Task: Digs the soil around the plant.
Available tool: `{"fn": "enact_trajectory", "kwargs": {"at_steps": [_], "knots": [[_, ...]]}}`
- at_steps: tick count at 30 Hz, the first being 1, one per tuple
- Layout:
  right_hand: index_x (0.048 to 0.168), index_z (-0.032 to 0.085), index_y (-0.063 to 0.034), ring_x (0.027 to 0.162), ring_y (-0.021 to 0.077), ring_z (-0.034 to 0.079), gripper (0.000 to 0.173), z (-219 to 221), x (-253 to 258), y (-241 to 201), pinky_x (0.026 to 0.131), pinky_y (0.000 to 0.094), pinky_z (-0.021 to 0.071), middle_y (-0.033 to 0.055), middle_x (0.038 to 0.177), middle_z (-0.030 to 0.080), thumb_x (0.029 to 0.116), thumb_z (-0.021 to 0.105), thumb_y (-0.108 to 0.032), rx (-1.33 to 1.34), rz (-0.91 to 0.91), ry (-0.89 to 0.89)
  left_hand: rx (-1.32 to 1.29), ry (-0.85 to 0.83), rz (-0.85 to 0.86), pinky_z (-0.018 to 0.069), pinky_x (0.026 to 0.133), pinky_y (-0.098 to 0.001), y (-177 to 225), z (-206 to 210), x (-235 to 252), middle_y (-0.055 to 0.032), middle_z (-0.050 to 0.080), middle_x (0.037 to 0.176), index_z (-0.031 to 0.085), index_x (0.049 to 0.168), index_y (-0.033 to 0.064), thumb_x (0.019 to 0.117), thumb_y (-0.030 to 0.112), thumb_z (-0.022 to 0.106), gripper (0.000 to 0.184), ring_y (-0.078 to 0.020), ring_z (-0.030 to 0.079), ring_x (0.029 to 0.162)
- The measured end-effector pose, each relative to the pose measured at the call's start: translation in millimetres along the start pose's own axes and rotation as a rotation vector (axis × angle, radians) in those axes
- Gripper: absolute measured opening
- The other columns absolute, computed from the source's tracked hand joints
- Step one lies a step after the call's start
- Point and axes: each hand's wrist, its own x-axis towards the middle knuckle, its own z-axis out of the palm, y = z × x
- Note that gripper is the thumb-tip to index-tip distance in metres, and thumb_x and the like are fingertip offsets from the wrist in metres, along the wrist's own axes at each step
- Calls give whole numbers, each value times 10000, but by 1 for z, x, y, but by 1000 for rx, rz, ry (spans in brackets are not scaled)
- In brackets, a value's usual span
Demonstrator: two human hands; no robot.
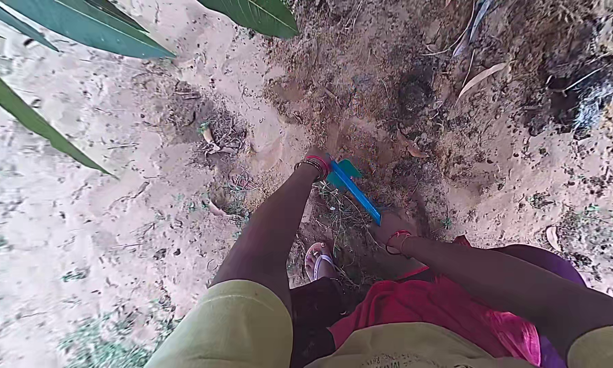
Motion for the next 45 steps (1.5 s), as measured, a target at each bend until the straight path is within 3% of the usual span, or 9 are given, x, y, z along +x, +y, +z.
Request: {"fn": "enact_trajectory", "kwargs": {"at_steps": [11, 16, 19, 23, 27, 30, 36, 41, 45], "knots": [[1255, 561, 29, 806, 380, 657, 465, -68, -21, -23, 724, 568, 531, 223, 905, 647, 1034, 641, -373, 116, -244, 319, -129, 192, 349, 590, 725, -244, 105, -92, -76, -123, 626, 1094, 506, 1327, -18, 983, 122, 679, 409, -96, 677, 791], [1442, 493, 10, 1284, 389, 597, 498, -9, 25, 7, 1062, 574, 455, 258, 1356, 611, 1081, 511, -332, -89, 55, 40, 42, 82, 15, 493, 1017, -556, 8, 21, 7, -291, 592, 1324, 450, 1441, -69, 1042, 187, 548, 485, -383, 614, 1202], [1445, 483, 1, 1310, 366, 578, 494, -13, 11, -7, 1068, 553, 450, 240, 1391, 588, 1083, 511, -334, -160, 55, -58, -57, 120, -107, 465, 1059, -585, -21, 34, 12, -303, 557, 1397, 342, 1534, -11, 1054, 210, 517, 557, -414, 575, 1295], [1421, 475, 22, 1231, 380, 609, 544, -47, -16, -20, 1031, 544, 466, 252, 1288, 618, 1075, 548, -391, -152, -19, -38, -341, 56, -30, 601, 839, -473, -2, 2, -4, -285, 587, 1265, 365, 1486, -15, 1078, 190, 518, 481, -338, 691, 1006], [1290, 538, 13, 862, 363, 652, 490, -78, -39, -26, 784, 555, 517, 205, 932, 643, 1031, 641, -389, -43, -201, 191, -463, 227, 214, 600, 639, -347, 58, -53, -64, -207, 595, 1140, 292, 1509, 61, 1060, 176, 558, 535, -213, 686, 748], [1301, 536, 12, 718, 364, 632, 502, -80, -26, -36, 626, 549, 518, 207, 847, 626, 1023, 654, -389, 53, -331, 335, -399, 333, 359, 620, 657, -322, 80, -83, -64, -127, 620, 1082, 451, 1407, 52, 1066, 247, 521, 400, -161, 701, 769], [1436, 463, 20, 1257, 376, 606, 535, -15, 22, 16, 1050, 542, 466, 254, 1331, 608, 1072, 554, -360, -123, 85, -12, -281, 150, 31, 491, 1017, -580, -18, 63, 10, -320, 573, 1345, 312, 1532, -21, 1075, 252, 519, 571, -427, 612, 1219], [1447, 429, 24, 1172, 366, 620, 546, -38, -31, -24, 1005, 525, 474, 242, 1245, 619, 1074, 564, -352, -120, -25, -74, -319, 95, 0, 572, 865, -536, -14, 13, -11, -291, 597, 1260, 365, 1492, 1, 1077, 249, 513, 506, -375, 676, 1029], [1317, 509, 24, 842, 328, 634, 506, -77, -60, -28, 791, 520, 514, 188, 921, 626, 1036, 634, -378, -37, -190, 153, -380, 221, 260, 601, 696, -412, 58, -46, -66, -211, 597, 1114, 411, 1399, 14, 1078, 226, 519, 399, -248, 687, 809]]}}
